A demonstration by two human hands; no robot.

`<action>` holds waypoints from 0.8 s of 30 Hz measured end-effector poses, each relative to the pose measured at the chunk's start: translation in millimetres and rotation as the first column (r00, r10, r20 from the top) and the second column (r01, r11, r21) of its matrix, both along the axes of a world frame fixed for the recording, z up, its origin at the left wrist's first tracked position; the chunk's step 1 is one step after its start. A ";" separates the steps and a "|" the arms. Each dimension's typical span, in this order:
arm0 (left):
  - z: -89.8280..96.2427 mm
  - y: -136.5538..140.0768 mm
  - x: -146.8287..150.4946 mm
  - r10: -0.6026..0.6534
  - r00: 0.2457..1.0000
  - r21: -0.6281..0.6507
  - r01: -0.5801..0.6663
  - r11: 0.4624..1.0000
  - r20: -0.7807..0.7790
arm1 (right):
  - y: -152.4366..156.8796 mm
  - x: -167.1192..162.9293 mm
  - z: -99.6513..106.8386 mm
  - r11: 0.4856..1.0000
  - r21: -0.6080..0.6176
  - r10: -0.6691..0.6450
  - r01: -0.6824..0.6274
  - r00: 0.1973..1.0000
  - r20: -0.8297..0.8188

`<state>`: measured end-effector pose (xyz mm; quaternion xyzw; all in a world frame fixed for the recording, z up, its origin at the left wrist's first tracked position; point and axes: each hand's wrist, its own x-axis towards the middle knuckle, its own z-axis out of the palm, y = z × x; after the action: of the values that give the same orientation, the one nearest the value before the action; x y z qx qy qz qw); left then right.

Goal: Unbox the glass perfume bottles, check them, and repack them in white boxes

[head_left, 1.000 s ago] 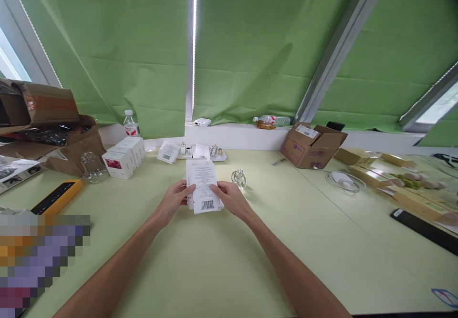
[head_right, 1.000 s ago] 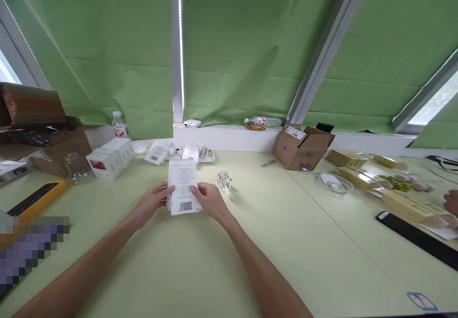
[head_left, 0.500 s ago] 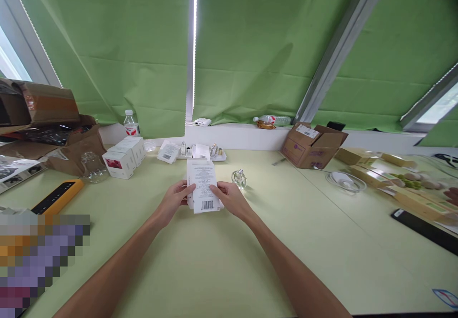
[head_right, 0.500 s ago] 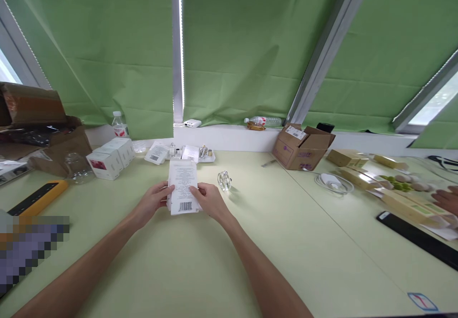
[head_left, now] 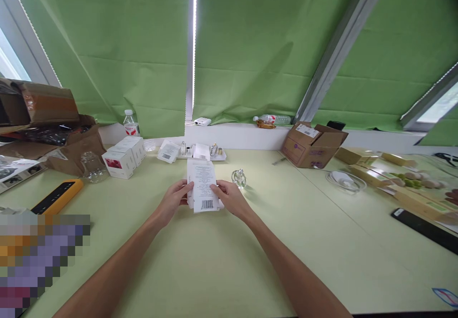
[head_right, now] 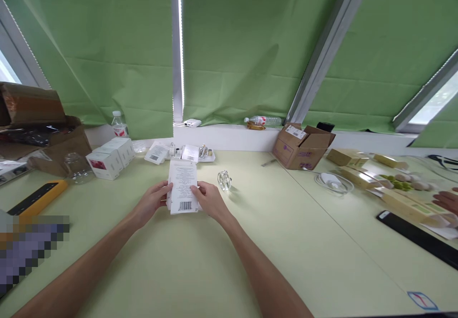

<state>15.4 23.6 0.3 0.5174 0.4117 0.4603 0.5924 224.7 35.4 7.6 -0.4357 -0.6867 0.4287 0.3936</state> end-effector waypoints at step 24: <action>3.1 -2.6 0.8 -0.113 0.994 -0.020 0.113 0.993 0.009 | -12.1 -3.6 12.4 0.999 -0.002 0.050 -0.050 0.990 0.133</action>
<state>16.2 21.1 3.4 0.5320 0.3840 0.4239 0.6244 221.1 23.3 20.1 -0.4455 -0.7224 0.4080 0.3364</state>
